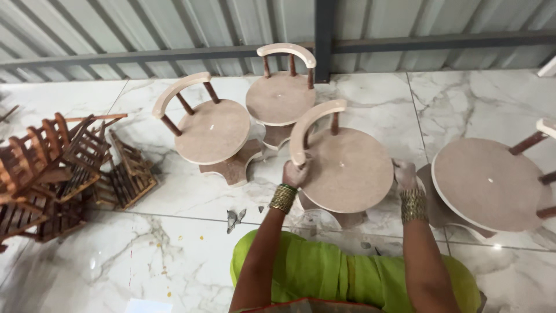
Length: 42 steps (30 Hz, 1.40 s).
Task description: The person sits on the floor and wipes several small wooden chairs with a cloth. They handle each chair one at a time, wiping the seat, backrest, and legs, then place the cleaned chairs on the floor.
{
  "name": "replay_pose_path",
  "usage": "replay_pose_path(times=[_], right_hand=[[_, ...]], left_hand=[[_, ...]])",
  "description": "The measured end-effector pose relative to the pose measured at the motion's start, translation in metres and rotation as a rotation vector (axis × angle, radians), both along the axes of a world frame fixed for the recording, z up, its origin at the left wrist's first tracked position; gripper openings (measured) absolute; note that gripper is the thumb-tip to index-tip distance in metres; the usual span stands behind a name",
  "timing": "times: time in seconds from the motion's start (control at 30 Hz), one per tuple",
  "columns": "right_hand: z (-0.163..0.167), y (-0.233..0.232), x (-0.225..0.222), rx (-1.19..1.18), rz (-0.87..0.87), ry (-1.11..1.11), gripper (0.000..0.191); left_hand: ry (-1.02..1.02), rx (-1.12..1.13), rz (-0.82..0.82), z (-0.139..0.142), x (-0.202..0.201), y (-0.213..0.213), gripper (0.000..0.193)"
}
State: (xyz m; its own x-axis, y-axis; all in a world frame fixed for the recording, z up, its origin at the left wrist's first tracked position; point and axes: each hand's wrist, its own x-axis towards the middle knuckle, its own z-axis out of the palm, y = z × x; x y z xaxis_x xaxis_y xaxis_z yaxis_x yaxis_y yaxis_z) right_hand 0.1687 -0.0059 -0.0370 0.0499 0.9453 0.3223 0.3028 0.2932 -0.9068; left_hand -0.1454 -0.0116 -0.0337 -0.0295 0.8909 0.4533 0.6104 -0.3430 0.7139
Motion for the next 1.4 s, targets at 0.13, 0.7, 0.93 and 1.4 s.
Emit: replay_pose_path(times=[0.13,0.7,0.93,1.4], right_hand=[[-0.020,-0.030,0.008,-0.113,-0.095,0.450,0.024],[-0.077,-0.142,0.061,-0.142,-0.115,0.605,0.022],[-0.093,-0.131,0.069,-0.120,-0.147,0.518,0.028],[-0.168,-0.040,0.106,-0.285,-0.301,0.318,0.033]], left_hand=[[-0.079,0.142,0.445,-0.011,0.025,-0.021,0.052],[-1.899,-0.601,-0.406,-0.049,0.133,-0.112,0.043],[-1.663,-0.694,-0.466,-0.035,0.130,-0.046,0.032],[-1.149,-0.423,-0.355,-0.025,0.160,0.202,0.035]])
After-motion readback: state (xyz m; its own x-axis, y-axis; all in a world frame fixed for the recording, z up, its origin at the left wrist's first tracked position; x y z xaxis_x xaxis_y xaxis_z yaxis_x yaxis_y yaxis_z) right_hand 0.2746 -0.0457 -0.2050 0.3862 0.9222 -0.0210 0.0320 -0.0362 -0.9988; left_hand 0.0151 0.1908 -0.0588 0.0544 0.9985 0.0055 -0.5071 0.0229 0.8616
